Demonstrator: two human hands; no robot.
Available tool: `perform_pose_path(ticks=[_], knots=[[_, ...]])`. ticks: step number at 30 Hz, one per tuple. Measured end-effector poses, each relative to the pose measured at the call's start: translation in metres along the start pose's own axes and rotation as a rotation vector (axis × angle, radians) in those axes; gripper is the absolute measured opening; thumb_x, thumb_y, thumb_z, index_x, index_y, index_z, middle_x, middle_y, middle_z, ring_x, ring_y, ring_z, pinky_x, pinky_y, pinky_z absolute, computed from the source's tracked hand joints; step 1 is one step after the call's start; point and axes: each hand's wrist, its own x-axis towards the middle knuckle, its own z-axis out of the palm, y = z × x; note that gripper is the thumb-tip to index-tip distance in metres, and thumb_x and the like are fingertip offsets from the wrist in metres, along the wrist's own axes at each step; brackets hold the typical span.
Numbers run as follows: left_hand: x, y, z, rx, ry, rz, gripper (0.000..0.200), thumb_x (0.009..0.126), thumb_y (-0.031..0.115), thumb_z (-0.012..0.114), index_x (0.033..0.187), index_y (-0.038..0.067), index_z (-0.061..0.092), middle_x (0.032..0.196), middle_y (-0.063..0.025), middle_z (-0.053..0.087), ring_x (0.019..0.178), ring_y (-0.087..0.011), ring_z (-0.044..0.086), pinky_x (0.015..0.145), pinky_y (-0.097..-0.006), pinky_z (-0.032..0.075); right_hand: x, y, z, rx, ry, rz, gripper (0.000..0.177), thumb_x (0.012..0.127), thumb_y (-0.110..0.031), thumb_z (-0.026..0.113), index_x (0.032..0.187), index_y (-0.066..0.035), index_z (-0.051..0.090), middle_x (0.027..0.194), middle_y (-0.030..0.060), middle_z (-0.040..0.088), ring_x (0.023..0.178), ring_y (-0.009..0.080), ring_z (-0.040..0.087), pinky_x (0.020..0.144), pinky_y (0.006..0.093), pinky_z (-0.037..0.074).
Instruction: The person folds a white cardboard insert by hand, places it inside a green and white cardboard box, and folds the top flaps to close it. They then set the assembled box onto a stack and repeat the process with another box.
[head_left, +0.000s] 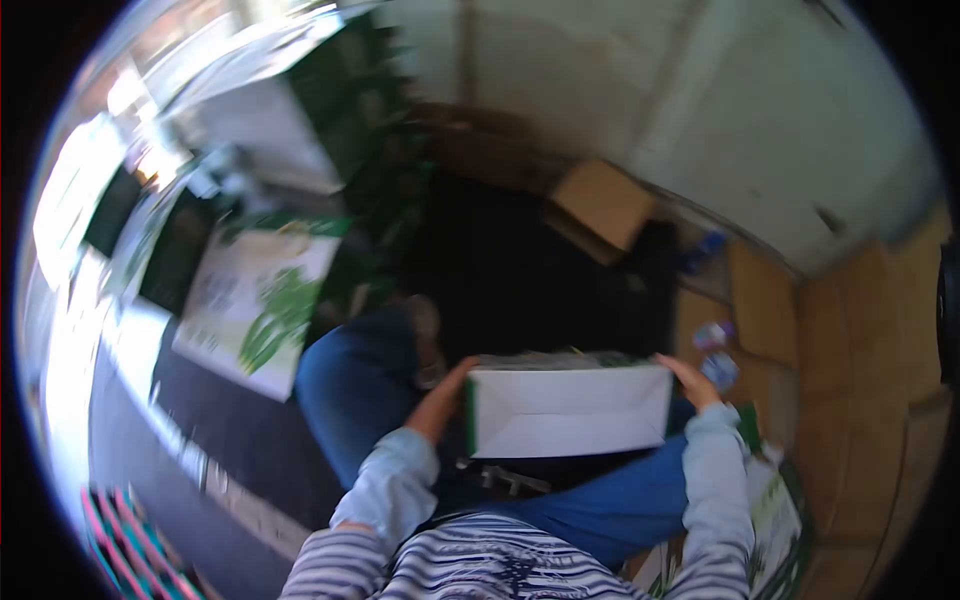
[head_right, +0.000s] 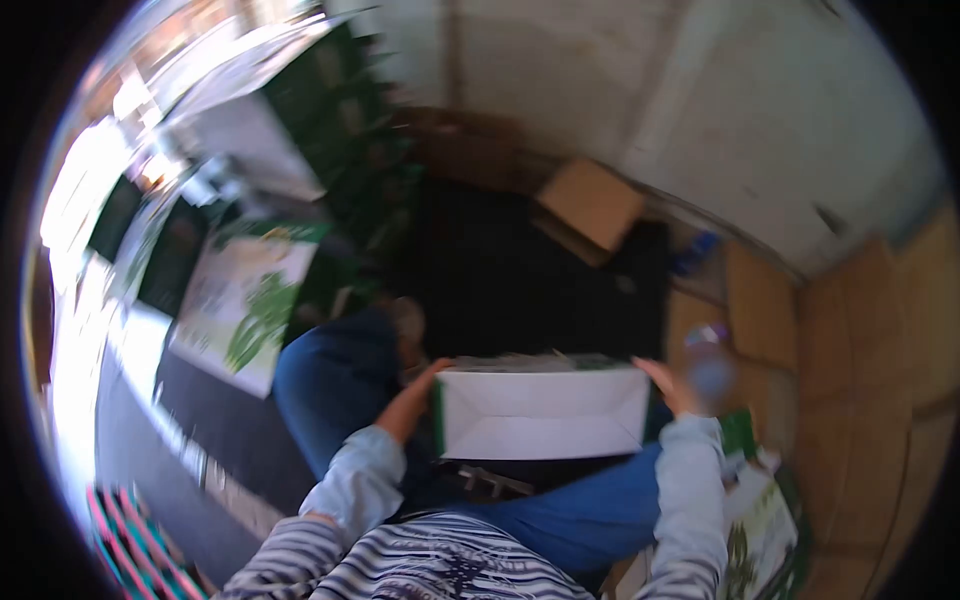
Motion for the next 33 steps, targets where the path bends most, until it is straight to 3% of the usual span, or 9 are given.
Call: perform_pose_path(ticks=[2, 3, 4, 9, 16, 21, 27, 30, 33], knots=[[0.005, 0.0, -0.004, -0.023, -0.104, 0.15, 0.044, 0.081, 0.045, 0.058, 0.103, 0.007, 0.063, 0.097, -0.0091, 0.064, 0.093, -0.023, 0.06, 0.083, -0.0368, 0.048, -0.018, -0.025, 0.009, 0.082, 0.088, 0.082, 0.039, 0.086, -0.032, 0.06, 0.114, -0.006, 0.062, 0.111, 0.0033, 0.062, 0.104, 0.0146, 0.055, 0.092, 0.0278, 0.039], [-0.011, 0.01, 0.008, 0.074, -0.095, 0.181, 0.055, 0.083, 0.046, 0.056, 0.119, 0.005, 0.055, 0.116, -0.0113, 0.059, 0.108, -0.0244, 0.054, 0.094, -0.0354, 0.04, -0.012, -0.004, -0.002, 0.086, 0.112, -0.092, 0.043, 0.084, -0.031, 0.063, 0.118, -0.004, 0.06, 0.114, 0.0035, 0.061, 0.106, 0.016, 0.054, 0.092, 0.0279, 0.039], [0.0, 0.012, 0.003, 0.145, -0.182, 0.262, 0.056, 0.086, 0.041, 0.055, 0.126, 0.002, 0.049, 0.123, -0.0107, 0.056, 0.112, -0.0253, 0.053, 0.096, -0.0339, 0.038, -0.052, -0.069, 0.021, 0.183, 0.134, 0.14, 0.044, 0.085, -0.022, 0.062, 0.123, -0.001, 0.055, 0.119, 0.0062, 0.057, 0.113, 0.0164, 0.049, 0.096, 0.0269, 0.036], [-0.041, 0.046, 0.03, 0.04, -0.344, 0.882, 0.061, 0.09, 0.047, 0.048, 0.132, 0.004, 0.041, 0.133, -0.0092, 0.047, 0.122, -0.0239, 0.043, 0.1, -0.0387, 0.033, -0.054, -0.063, 0.012, 0.242, 0.101, -0.355, 0.045, 0.089, -0.022, 0.056, 0.127, -0.001, 0.048, 0.119, 0.0097, 0.055, 0.111, 0.0185, 0.051, 0.097, 0.0313, 0.037], [-0.028, 0.041, 0.01, -0.136, -0.114, 0.661, 0.071, 0.09, 0.063, 0.035, 0.14, 0.012, 0.032, 0.141, -0.0081, 0.036, 0.132, -0.0267, 0.028, 0.105, -0.0477, 0.021, -0.035, -0.046, 0.023, 0.396, 0.217, 0.033, 0.079, 0.084, -0.068, 0.042, 0.131, -0.004, 0.044, 0.121, 0.0145, 0.053, 0.109, 0.028, 0.052, 0.09, 0.0394, 0.043], [-0.006, 0.018, -0.008, -0.04, -0.099, 0.719, 0.061, 0.09, 0.053, 0.042, 0.139, 0.016, 0.036, 0.136, -0.0091, 0.041, 0.129, -0.0254, 0.033, 0.104, -0.0465, 0.025, -0.019, -0.002, 0.024, 0.356, 0.064, 0.054, 0.064, 0.088, -0.058, 0.042, 0.131, -0.011, 0.045, 0.128, 0.0145, 0.048, 0.114, 0.0352, 0.048, 0.091, 0.0522, 0.043], [0.024, 0.008, -0.03, 0.008, 0.048, 0.519, 0.051, 0.088, 0.044, 0.045, 0.127, 0.011, 0.05, 0.126, -0.0089, 0.05, 0.121, -0.0242, 0.042, 0.098, -0.0459, 0.033, -0.017, -0.013, 0.037, 0.234, 0.104, 0.274, 0.044, 0.092, -0.045, 0.044, 0.116, -0.011, 0.056, 0.109, 0.007, 0.06, 0.098, 0.0232, 0.057, 0.08, 0.0418, 0.048], [-0.025, 0.019, 0.009, 0.099, 0.167, 0.406, 0.049, 0.088, 0.039, 0.048, 0.124, 0.006, 0.052, 0.122, -0.0094, 0.054, 0.116, -0.0236, 0.048, 0.097, -0.0405, 0.035, -0.002, 0.028, 0.034, 0.137, 0.107, 0.173, 0.04, 0.091, -0.043, 0.045, 0.114, -0.012, 0.058, 0.105, 0.004, 0.061, 0.095, 0.0209, 0.057, 0.078, 0.0373, 0.046], [-0.01, 0.016, 0.002, 0.257, 0.19, 0.628, 0.043, 0.088, 0.033, 0.056, 0.12, 0.005, 0.053, 0.116, -0.0099, 0.058, 0.11, -0.0217, 0.053, 0.093, -0.0333, 0.04, -0.008, -0.003, 0.043, -0.021, 0.162, 0.302, 0.053, 0.087, -0.054, 0.047, 0.118, -0.012, 0.057, 0.114, 0.0053, 0.058, 0.107, 0.0225, 0.05, 0.089, 0.0408, 0.037]])
